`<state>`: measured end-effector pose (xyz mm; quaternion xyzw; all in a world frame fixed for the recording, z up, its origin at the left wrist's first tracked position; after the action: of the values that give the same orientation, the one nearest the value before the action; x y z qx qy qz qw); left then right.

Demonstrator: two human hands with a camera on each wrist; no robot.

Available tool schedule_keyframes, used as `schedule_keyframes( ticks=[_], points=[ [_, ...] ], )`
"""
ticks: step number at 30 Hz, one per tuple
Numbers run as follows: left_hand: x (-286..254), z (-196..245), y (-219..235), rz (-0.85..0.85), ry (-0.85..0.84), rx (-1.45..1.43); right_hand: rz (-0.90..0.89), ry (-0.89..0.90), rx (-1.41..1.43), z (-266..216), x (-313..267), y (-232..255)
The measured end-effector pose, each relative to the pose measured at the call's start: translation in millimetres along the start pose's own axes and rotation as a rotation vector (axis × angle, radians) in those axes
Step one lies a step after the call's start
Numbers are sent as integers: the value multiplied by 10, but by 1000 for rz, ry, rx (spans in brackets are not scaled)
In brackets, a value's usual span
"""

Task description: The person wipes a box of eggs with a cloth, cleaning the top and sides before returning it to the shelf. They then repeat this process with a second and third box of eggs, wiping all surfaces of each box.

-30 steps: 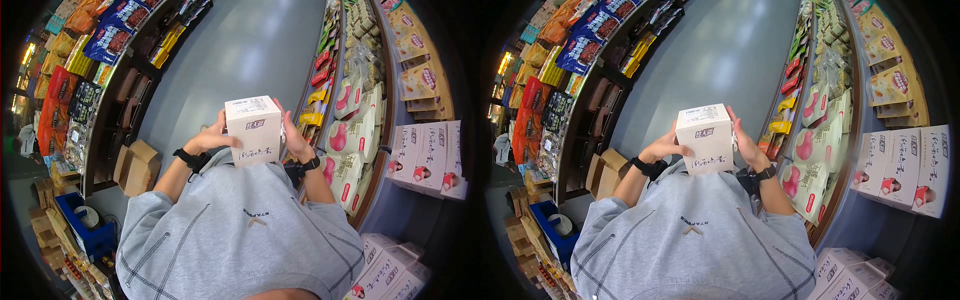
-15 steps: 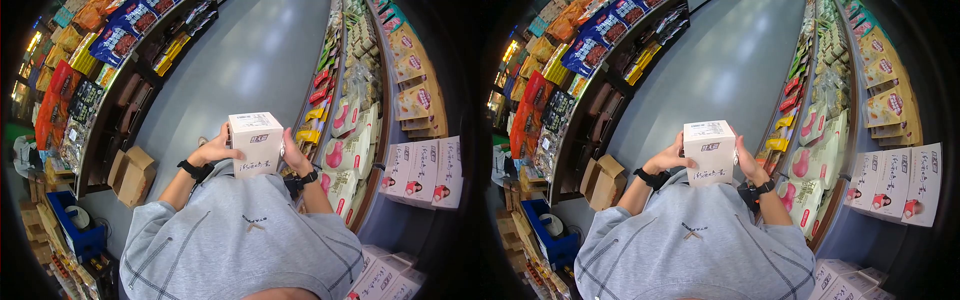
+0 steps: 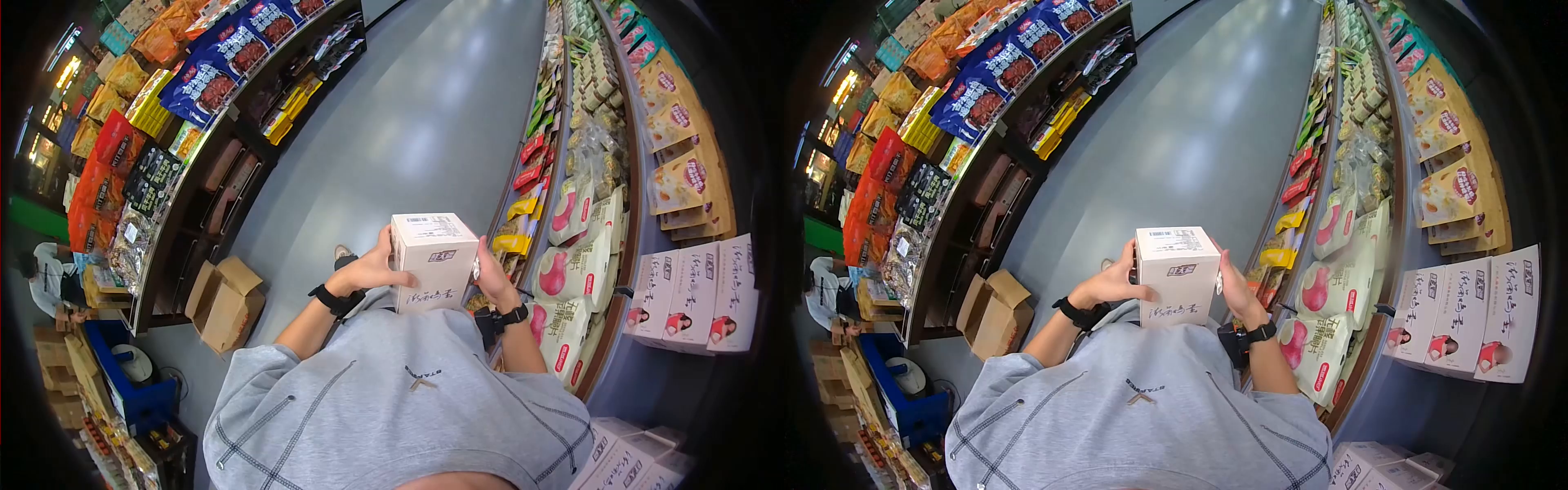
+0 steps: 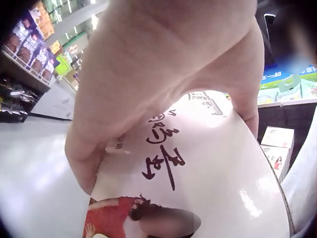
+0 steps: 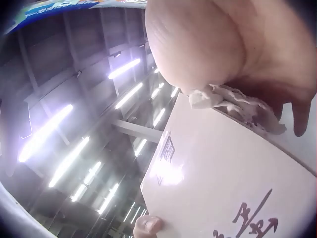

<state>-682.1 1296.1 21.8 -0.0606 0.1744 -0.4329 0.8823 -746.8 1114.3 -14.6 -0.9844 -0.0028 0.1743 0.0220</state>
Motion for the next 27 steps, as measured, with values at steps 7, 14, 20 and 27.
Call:
schedule_keyframes(
  ticks=[7, 14, 20, 27],
  points=[
    [85, 281, -229, -39, -113, 206, 535, 174, 80, -766, -242, 730],
    [171, 456, -407, -77, -135, 310, 588, 523, -984, -1400, -383, 365],
    [195, 445, -376, -11, -141, 249, 327, 273, -689, -1066, -324, 238],
    [239, 438, -369, -8, -185, 273, 355, 452, -1036, -1462, -543, -213]
  ],
)
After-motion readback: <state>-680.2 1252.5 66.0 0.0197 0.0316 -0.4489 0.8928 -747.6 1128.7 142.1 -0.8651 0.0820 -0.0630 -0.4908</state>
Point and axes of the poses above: each hand's wrist, its own x-axis towards the middle knuckle, its own y-axis out of the back of the hand, z = x × y, the point moved 10 cm from there along x, towards the middle knuckle, and after that the axes turned 15 degrees about -x, right-handed, at the moved point
